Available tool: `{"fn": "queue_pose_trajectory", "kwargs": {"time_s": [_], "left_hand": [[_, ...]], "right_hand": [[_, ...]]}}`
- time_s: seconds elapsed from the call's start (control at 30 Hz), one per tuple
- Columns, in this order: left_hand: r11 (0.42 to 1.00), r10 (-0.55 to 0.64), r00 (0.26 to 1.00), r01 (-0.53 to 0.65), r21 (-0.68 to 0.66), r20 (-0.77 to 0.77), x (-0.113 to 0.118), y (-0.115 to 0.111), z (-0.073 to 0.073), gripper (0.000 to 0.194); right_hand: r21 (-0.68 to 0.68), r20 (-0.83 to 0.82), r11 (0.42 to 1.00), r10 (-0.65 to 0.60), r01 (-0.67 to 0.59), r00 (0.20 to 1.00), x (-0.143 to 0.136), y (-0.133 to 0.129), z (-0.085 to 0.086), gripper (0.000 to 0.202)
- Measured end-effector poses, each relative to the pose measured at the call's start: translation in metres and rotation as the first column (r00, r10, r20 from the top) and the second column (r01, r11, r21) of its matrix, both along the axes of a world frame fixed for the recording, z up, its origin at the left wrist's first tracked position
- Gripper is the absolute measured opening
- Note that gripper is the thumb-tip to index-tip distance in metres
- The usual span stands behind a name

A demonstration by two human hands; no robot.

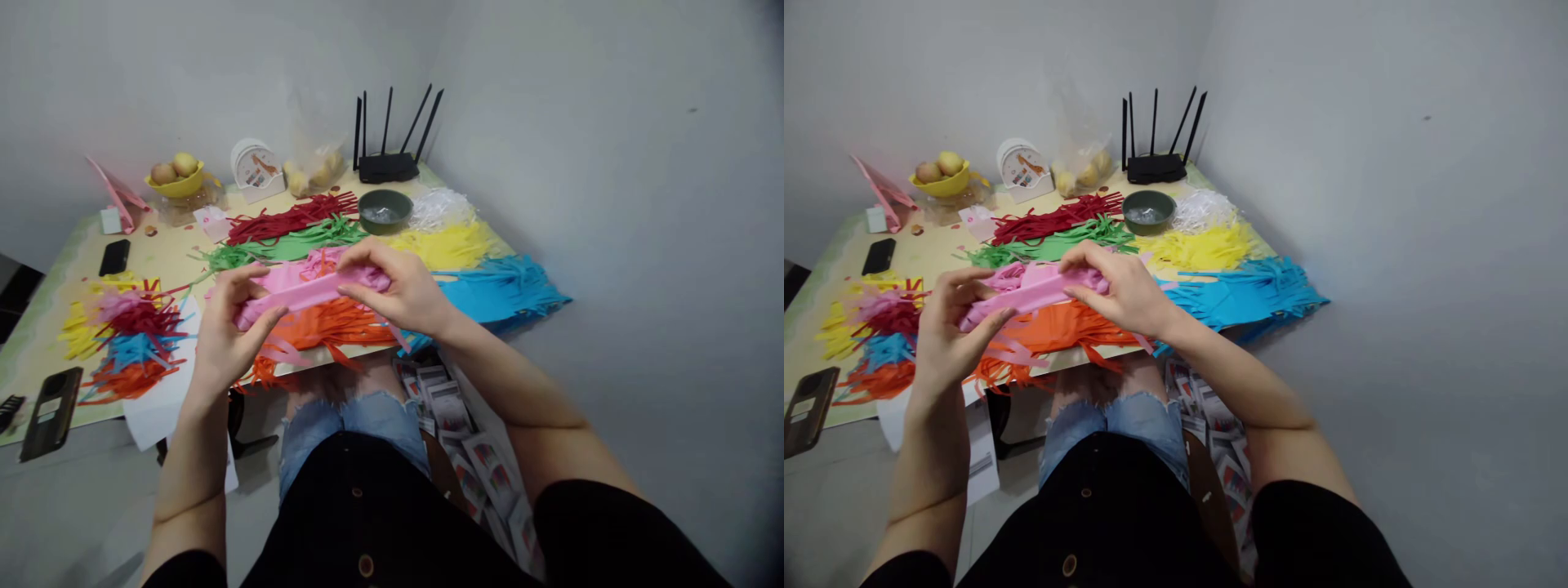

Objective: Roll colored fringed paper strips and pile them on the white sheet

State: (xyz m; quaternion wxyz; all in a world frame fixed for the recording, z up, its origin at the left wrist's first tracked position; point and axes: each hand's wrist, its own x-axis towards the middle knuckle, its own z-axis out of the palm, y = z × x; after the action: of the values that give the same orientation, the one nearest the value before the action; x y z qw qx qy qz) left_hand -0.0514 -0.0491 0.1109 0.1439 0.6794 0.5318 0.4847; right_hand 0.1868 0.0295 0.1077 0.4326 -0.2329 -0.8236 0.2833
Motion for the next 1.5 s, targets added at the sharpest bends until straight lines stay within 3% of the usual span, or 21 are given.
{"fn": "queue_pose_trajectory", "kwargs": {"time_s": [0.13, 0.23, 0.4, 0.53, 0.67, 0.73, 0.8, 0.93, 1.07, 1.13, 1.2, 1.27, 1.33, 1.5], "left_hand": [[0.996, 0.014, 0.994, -0.024, -0.087, -0.112, 0.000, 0.000, 0.004, 0.020], [0.988, -0.042, 0.999, 0.046, -0.150, 0.030, 0.000, -0.003, 0.003, 0.025], [0.961, -0.081, 0.905, 0.182, -0.209, 0.417, -0.001, -0.005, -0.006, 0.023], [0.964, -0.044, 0.834, 0.181, -0.197, 0.550, 0.001, -0.002, -0.010, 0.016], [0.969, -0.040, 0.793, 0.178, -0.169, 0.608, 0.004, 0.001, -0.009, 0.007], [0.968, -0.068, 0.809, 0.195, -0.157, 0.584, 0.005, 0.001, -0.009, 0.010], [0.973, -0.089, 0.868, 0.180, -0.144, 0.489, 0.004, 0.000, -0.010, 0.016], [0.998, 0.009, 0.989, 0.001, -0.068, 0.149, 0.003, -0.003, -0.013, 0.025], [0.998, 0.047, 0.997, -0.045, 0.048, -0.056, 0.004, -0.004, -0.015, 0.012], [0.998, 0.019, 0.996, -0.014, 0.054, -0.092, 0.004, -0.004, -0.014, 0.023], [0.999, 0.014, 0.995, -0.010, 0.044, -0.098, 0.004, -0.004, -0.013, 0.015], [1.000, 0.000, 1.000, 0.001, 0.015, -0.016, 0.004, -0.004, -0.012, 0.007], [0.999, -0.021, 0.987, 0.029, -0.044, 0.161, 0.004, -0.005, -0.014, 0.010], [0.981, -0.022, 0.840, 0.122, -0.149, 0.543, 0.004, -0.003, -0.020, 0.018]], "right_hand": [[0.033, 0.061, 0.995, -0.098, 0.097, 0.993, 0.000, -0.004, 0.000, 0.023], [-0.047, 0.027, 0.994, -0.101, 0.103, 0.994, 0.000, -0.004, -0.003, 0.013], [-0.313, -0.167, 0.945, 0.048, -0.099, 0.985, -0.002, -0.003, -0.010, 0.017], [-0.414, -0.295, 0.881, 0.110, -0.230, 0.949, -0.006, 0.000, -0.016, 0.020], [-0.487, -0.344, 0.825, 0.120, -0.286, 0.931, -0.009, 0.003, -0.019, 0.019], [-0.490, -0.333, 0.825, 0.123, -0.283, 0.935, -0.009, 0.003, -0.019, 0.024], [-0.451, -0.278, 0.862, 0.110, -0.231, 0.954, -0.009, 0.002, -0.018, 0.026], [-0.248, -0.111, 0.969, -0.002, -0.025, 0.994, -0.009, -0.003, -0.014, 0.022], [-0.101, -0.030, 0.991, -0.088, 0.085, 0.996, -0.009, -0.006, -0.014, 0.019], [-0.087, -0.031, 0.991, -0.101, 0.098, 0.994, -0.008, -0.006, -0.015, 0.013], [-0.118, -0.047, 0.990, -0.085, 0.079, 0.995, -0.008, -0.005, -0.014, 0.007], [-0.226, -0.094, 0.974, -0.026, 0.004, 0.995, -0.008, -0.005, -0.014, 0.008], [-0.364, -0.175, 0.925, 0.046, -0.109, 0.983, -0.009, -0.004, -0.015, 0.012], [-0.473, -0.381, 0.825, 0.127, -0.311, 0.916, -0.013, -0.003, -0.021, 0.024]]}}
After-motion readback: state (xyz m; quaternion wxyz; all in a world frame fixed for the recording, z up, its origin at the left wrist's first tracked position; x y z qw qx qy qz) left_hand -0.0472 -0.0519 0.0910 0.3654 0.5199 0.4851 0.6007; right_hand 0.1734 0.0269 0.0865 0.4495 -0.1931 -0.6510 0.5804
